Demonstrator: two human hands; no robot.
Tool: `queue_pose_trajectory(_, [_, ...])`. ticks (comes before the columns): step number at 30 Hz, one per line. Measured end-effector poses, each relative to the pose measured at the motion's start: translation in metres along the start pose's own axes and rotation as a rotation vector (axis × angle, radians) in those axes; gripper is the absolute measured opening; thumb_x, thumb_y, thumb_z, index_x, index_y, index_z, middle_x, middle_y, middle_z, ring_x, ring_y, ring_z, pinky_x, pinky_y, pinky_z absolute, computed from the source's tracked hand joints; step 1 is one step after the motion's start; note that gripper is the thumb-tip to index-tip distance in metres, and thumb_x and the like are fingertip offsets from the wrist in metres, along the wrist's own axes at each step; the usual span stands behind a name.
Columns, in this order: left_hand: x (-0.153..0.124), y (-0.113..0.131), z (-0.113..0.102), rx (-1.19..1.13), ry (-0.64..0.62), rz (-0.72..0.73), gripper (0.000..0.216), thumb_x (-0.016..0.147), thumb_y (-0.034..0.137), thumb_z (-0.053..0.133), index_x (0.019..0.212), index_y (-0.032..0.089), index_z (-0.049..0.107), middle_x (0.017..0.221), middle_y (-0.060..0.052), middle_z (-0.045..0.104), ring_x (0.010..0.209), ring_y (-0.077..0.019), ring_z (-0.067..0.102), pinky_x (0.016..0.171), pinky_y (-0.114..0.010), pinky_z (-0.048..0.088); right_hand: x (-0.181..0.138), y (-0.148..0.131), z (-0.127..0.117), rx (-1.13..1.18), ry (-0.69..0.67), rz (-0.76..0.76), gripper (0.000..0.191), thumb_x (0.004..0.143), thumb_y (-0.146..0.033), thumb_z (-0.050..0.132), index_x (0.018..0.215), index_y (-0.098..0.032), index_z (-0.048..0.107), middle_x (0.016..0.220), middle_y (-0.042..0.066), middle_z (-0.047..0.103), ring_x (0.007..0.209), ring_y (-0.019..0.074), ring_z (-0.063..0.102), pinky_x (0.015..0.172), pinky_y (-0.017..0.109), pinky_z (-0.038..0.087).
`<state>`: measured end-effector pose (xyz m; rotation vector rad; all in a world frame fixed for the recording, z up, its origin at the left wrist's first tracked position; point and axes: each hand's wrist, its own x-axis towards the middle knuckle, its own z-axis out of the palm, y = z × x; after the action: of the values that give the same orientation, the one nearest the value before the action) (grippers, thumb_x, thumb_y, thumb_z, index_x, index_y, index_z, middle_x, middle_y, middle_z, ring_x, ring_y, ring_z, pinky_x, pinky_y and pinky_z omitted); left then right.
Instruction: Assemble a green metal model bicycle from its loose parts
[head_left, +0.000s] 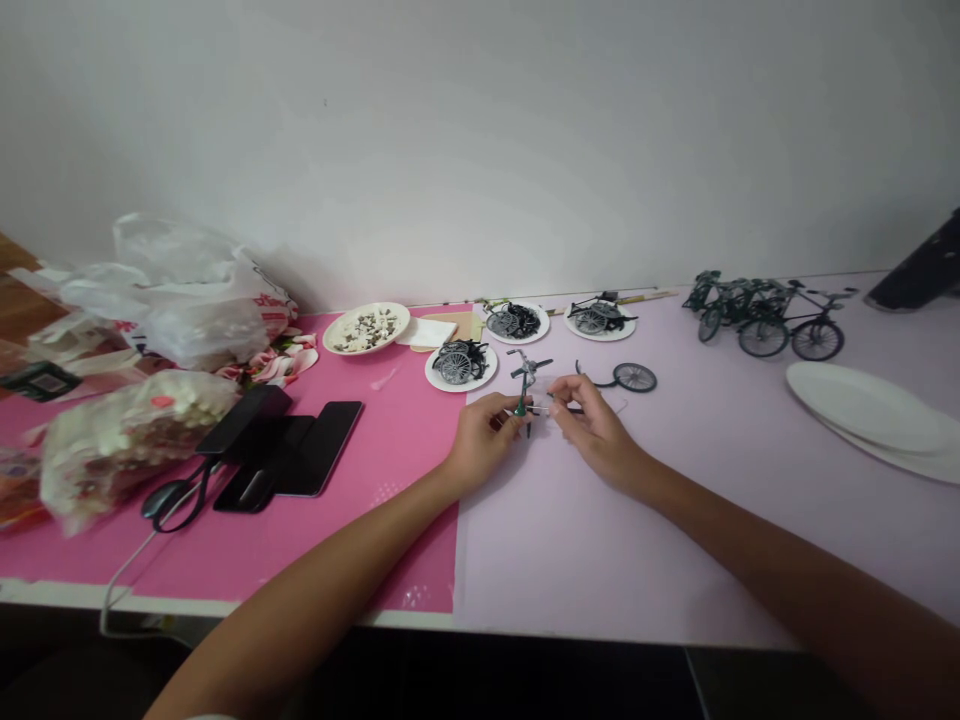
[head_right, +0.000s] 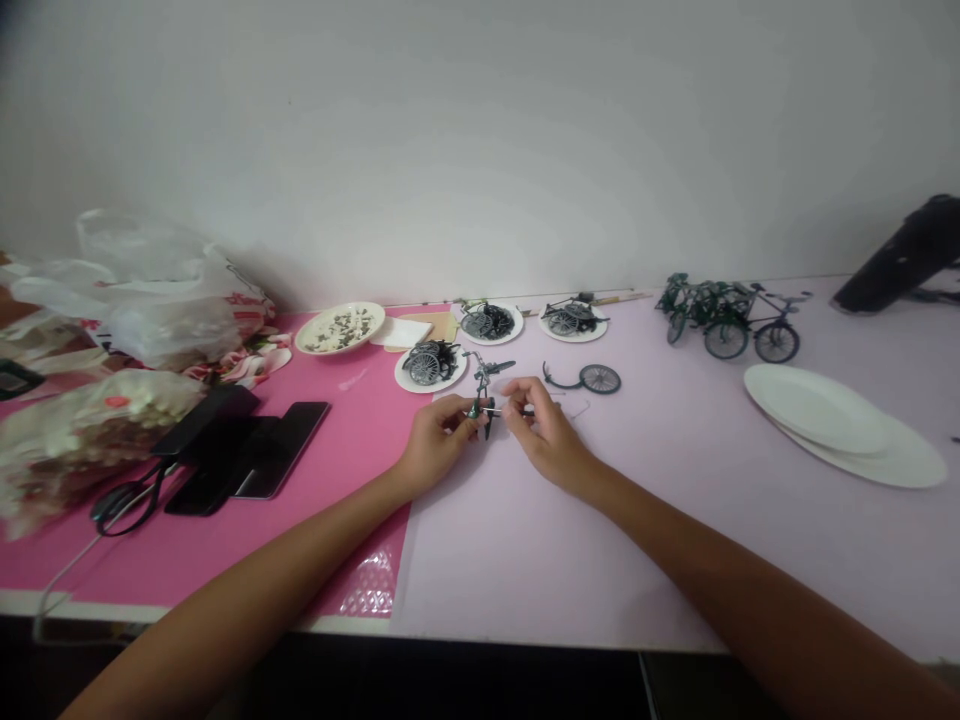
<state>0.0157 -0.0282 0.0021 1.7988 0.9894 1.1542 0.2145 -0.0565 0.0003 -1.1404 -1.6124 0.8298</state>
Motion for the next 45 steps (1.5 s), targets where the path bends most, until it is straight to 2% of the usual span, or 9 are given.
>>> queue_pose_trajectory(5, [0.0003,0.0009,-0.0007,0.014,-0.013,0.011,0.024,0.089,0.023,0.070,0.110,0.014,0.079,0.086,-0.006,0.075,0.058,-0.0104,0.062,0.063,-0.024,0.052,0.0008,0.0001,-0.0003,0.009,-0.009,0.039,0.029,0.106,-0.053,0.042,0.113,-0.027,0.053,0.083,-0.001,0.056,0.062,0.0149,0.049,0.059,0.031,0.043])
queue_pose_trajectory(10, [0.0000,0.0017,-0.0010,0.029,-0.027,0.014,0.024,0.090,0.024,0.070,0.110,0.015,0.080,0.086,-0.006,0.075,0.058,-0.0107,0.062,0.062,-0.024,0.052,0.0014,-0.0037,0.0004,0.011,0.036,0.023,0.026,0.103,-0.051,0.051,0.110,-0.027,0.053,0.098,0.003,0.061,0.066,0.0141,0.051,0.057,0.029,0.043])
queue_pose_trajectory(21, [-0.0002,0.0023,-0.0013,0.035,-0.023,0.000,0.024,0.090,0.026,0.070,0.110,0.014,0.079,0.084,-0.006,0.074,0.059,-0.0112,0.062,0.061,-0.024,0.051,0.0005,-0.0041,-0.0002,-0.043,0.027,-0.033,0.018,0.101,-0.041,0.054,0.114,-0.028,0.051,0.093,0.000,0.057,0.077,0.0167,0.056,0.069,0.032,0.048])
queue_pose_trajectory(28, [0.0007,0.0029,-0.0012,0.031,-0.024,-0.012,0.025,0.090,0.026,0.070,0.109,0.013,0.079,0.083,-0.005,0.074,0.058,-0.0111,0.062,0.061,-0.024,0.051,0.0012,-0.0017,0.0004,-0.050,0.039,-0.067,0.019,0.099,-0.037,0.057,0.115,-0.029,0.051,0.095,0.002,0.057,0.092,0.0207,0.059,0.077,0.033,0.052])
queue_pose_trajectory(36, [0.0007,0.0014,-0.0009,0.018,-0.021,-0.019,0.025,0.090,0.027,0.070,0.108,0.014,0.079,0.081,-0.004,0.073,0.058,-0.0113,0.061,0.060,-0.024,0.050,0.0027,-0.0049,-0.0003,-0.043,0.007,-0.099,0.019,0.097,-0.035,0.058,0.113,-0.028,0.051,0.099,0.003,0.053,0.094,0.0216,0.057,0.088,0.038,0.051])
queue_pose_trajectory(41, [-0.0002,0.0028,-0.0019,0.039,-0.036,0.002,0.024,0.091,0.027,0.070,0.110,0.016,0.079,0.080,-0.004,0.073,0.059,-0.0117,0.062,0.060,-0.024,0.050,0.0016,-0.0074,-0.0003,-0.040,0.015,-0.093,0.021,0.096,-0.037,0.060,0.113,-0.029,0.052,0.100,0.004,0.055,0.097,0.0232,0.058,0.088,0.040,0.052])
queue_pose_trajectory(45, [-0.0001,0.0040,-0.0019,0.026,-0.035,-0.009,0.024,0.090,0.026,0.070,0.109,0.015,0.079,0.082,-0.005,0.074,0.059,-0.0116,0.063,0.061,-0.024,0.051,0.0010,-0.0070,-0.0018,-0.090,0.015,-0.047,0.019,0.101,-0.044,0.053,0.112,-0.028,0.053,0.102,0.005,0.059,0.096,0.0234,0.059,0.081,0.037,0.052])
